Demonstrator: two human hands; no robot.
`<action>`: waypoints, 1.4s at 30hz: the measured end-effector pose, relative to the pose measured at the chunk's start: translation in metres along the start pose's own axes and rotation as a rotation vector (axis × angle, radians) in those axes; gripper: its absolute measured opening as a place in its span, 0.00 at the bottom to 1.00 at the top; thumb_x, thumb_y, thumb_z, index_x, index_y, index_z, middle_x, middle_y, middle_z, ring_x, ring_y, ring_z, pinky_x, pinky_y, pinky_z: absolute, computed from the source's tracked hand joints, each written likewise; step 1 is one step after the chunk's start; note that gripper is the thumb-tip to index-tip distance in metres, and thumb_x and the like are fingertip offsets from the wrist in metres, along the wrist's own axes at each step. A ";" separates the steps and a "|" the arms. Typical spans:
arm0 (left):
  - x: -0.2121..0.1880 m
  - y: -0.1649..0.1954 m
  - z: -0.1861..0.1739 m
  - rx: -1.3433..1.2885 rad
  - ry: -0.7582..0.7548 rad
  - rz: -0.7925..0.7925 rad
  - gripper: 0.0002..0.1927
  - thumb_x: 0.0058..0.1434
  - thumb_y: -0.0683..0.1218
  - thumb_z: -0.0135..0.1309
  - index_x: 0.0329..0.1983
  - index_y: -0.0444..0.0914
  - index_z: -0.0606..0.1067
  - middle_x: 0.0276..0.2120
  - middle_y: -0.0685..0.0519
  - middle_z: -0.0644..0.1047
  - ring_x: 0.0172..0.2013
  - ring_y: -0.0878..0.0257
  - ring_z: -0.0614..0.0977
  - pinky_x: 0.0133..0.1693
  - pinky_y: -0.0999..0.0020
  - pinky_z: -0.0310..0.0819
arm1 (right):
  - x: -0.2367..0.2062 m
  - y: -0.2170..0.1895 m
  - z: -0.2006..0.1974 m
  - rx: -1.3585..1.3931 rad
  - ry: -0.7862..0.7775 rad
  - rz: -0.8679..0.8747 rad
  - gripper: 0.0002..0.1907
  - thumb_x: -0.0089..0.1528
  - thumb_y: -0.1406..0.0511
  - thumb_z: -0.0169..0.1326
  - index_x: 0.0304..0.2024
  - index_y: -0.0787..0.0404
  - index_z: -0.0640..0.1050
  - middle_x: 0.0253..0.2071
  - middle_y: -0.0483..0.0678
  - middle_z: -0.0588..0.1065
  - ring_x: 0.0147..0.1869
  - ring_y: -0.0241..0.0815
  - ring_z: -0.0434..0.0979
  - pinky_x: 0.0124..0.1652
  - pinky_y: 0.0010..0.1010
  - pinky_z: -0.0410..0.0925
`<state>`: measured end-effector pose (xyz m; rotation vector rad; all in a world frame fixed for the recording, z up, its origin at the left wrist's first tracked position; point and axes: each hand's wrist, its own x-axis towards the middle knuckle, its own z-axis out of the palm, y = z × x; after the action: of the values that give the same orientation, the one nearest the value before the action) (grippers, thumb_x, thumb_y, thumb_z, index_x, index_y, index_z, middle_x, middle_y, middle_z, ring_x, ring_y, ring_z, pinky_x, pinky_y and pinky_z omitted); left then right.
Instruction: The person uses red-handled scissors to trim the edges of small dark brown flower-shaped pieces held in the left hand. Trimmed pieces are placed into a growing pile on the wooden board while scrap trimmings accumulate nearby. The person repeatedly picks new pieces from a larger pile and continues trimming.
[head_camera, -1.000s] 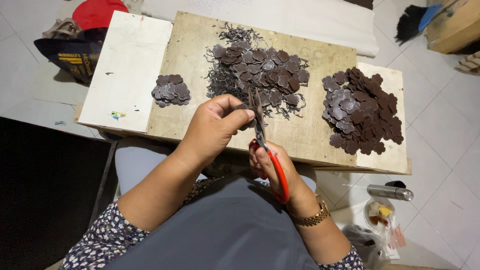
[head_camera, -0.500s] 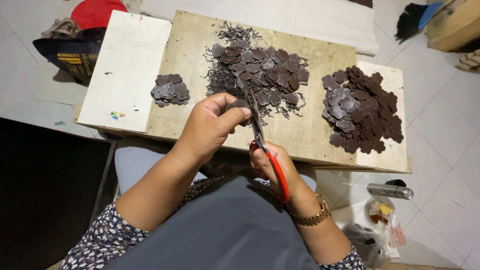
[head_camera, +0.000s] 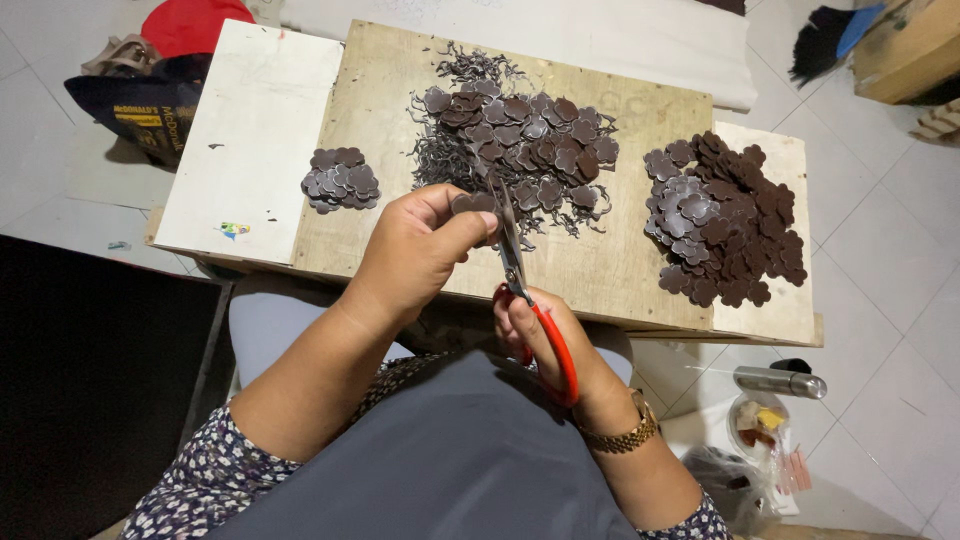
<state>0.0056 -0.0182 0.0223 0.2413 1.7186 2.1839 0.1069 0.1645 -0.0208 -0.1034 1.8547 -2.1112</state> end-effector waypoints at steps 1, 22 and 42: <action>0.000 -0.001 0.001 -0.003 -0.011 -0.004 0.05 0.62 0.43 0.58 0.35 0.36 0.78 0.32 0.54 0.82 0.32 0.73 0.78 0.34 0.77 0.71 | -0.001 -0.001 0.000 0.014 -0.019 -0.009 0.25 0.70 0.45 0.45 0.35 0.59 0.70 0.28 0.38 0.63 0.29 0.30 0.59 0.29 0.22 0.58; 0.002 -0.004 0.002 0.014 -0.047 -0.022 0.08 0.63 0.46 0.58 0.40 0.36 0.79 0.34 0.55 0.83 0.34 0.73 0.80 0.35 0.77 0.73 | 0.003 0.005 0.000 0.160 -0.024 -0.029 0.24 0.70 0.47 0.46 0.33 0.58 0.67 0.25 0.38 0.59 0.26 0.30 0.54 0.27 0.23 0.54; -0.004 0.013 -0.001 0.242 -0.107 -0.028 0.09 0.62 0.44 0.57 0.38 0.34 0.82 0.32 0.57 0.83 0.33 0.75 0.78 0.36 0.77 0.74 | -0.003 -0.009 0.000 0.155 -0.113 0.027 0.26 0.69 0.43 0.46 0.39 0.59 0.69 0.30 0.39 0.63 0.33 0.31 0.58 0.34 0.23 0.58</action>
<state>0.0065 -0.0229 0.0346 0.3847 1.9116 1.9049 0.1076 0.1664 -0.0117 -0.1564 1.6150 -2.1741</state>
